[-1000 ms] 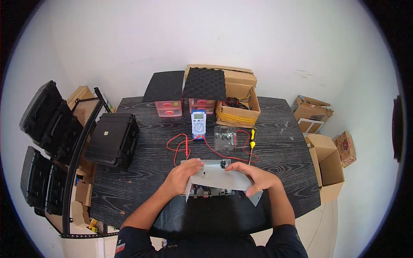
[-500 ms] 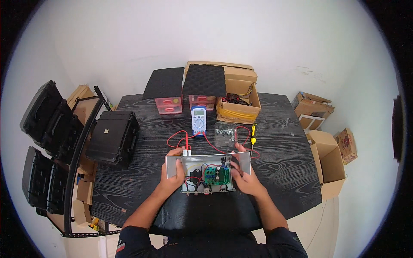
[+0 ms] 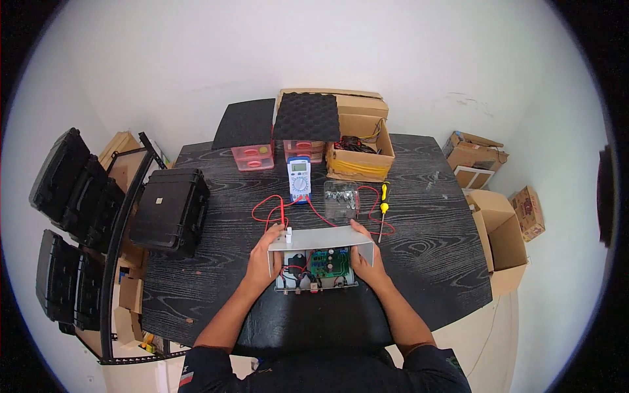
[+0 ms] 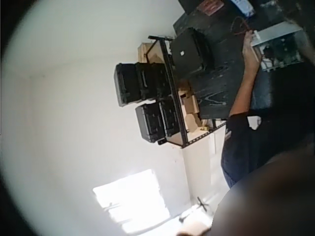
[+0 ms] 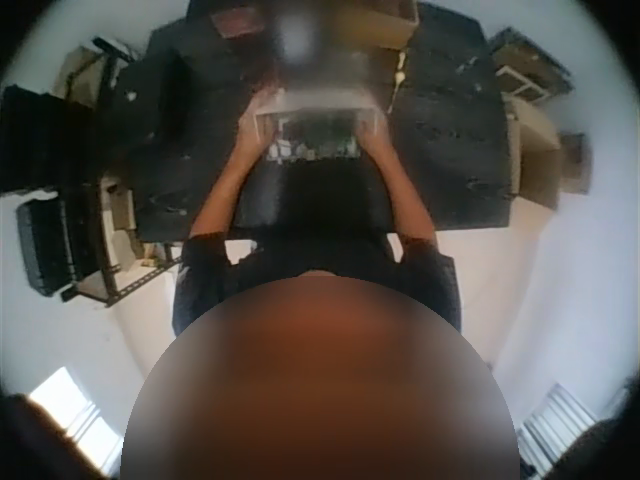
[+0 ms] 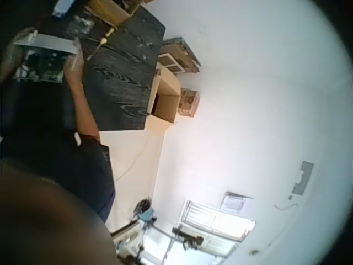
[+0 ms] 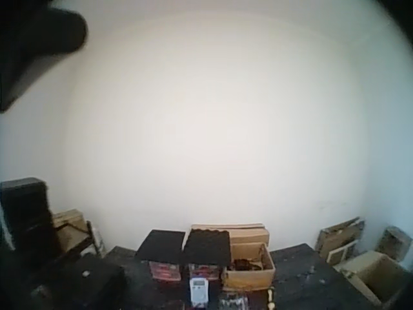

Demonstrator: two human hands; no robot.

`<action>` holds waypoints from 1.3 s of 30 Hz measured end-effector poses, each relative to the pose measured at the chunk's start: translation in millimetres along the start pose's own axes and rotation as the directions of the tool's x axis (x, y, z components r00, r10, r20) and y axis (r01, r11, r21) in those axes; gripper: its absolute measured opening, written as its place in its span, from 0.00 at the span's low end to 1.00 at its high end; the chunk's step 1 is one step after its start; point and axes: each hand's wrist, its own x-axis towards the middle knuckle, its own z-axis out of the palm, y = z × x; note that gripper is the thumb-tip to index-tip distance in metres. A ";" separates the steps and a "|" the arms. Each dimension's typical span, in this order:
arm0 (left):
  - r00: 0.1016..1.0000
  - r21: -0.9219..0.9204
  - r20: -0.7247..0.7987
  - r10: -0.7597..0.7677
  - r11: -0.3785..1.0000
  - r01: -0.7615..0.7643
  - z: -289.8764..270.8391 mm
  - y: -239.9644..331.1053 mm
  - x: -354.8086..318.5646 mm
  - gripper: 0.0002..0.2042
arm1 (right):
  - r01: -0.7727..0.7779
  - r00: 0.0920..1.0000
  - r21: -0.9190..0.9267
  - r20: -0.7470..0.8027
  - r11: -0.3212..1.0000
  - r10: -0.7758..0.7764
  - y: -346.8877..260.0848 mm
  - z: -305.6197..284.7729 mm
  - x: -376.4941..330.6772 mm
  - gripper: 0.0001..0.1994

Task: The person uses a multimeter to test a circuit board, then places a white metal casing over it. They secure the casing by tightening screws with a yellow-handled screwdriver. The person works on a dark table surrounded by various boxes and electronic components.

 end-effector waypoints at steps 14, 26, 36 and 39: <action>0.998 0.010 0.031 0.059 0.998 -0.059 -0.6 -20.3 -12.9 0.31 | 0.099 0.995 0.001 0.026 0.995 -0.099 9.2 6.1 -7.9 0.20; 0.836 0.025 0.343 -0.428 0.894 0.447 -26.7 0.3 -9.3 0.44 | -0.077 0.986 0.027 0.149 0.997 0.072 20.1 1.9 -12.7 0.33; 0.772 -0.319 0.595 -0.224 0.816 0.483 -57.5 -24.4 -10.7 0.62 | -0.226 0.960 0.142 0.203 0.964 0.195 23.2 -0.9 -10.7 0.36; 0.777 -0.502 0.622 -0.097 0.712 0.491 -61.9 -25.7 -14.1 0.71 | -0.318 0.927 0.154 0.258 0.935 0.273 26.1 -4.5 -8.1 0.36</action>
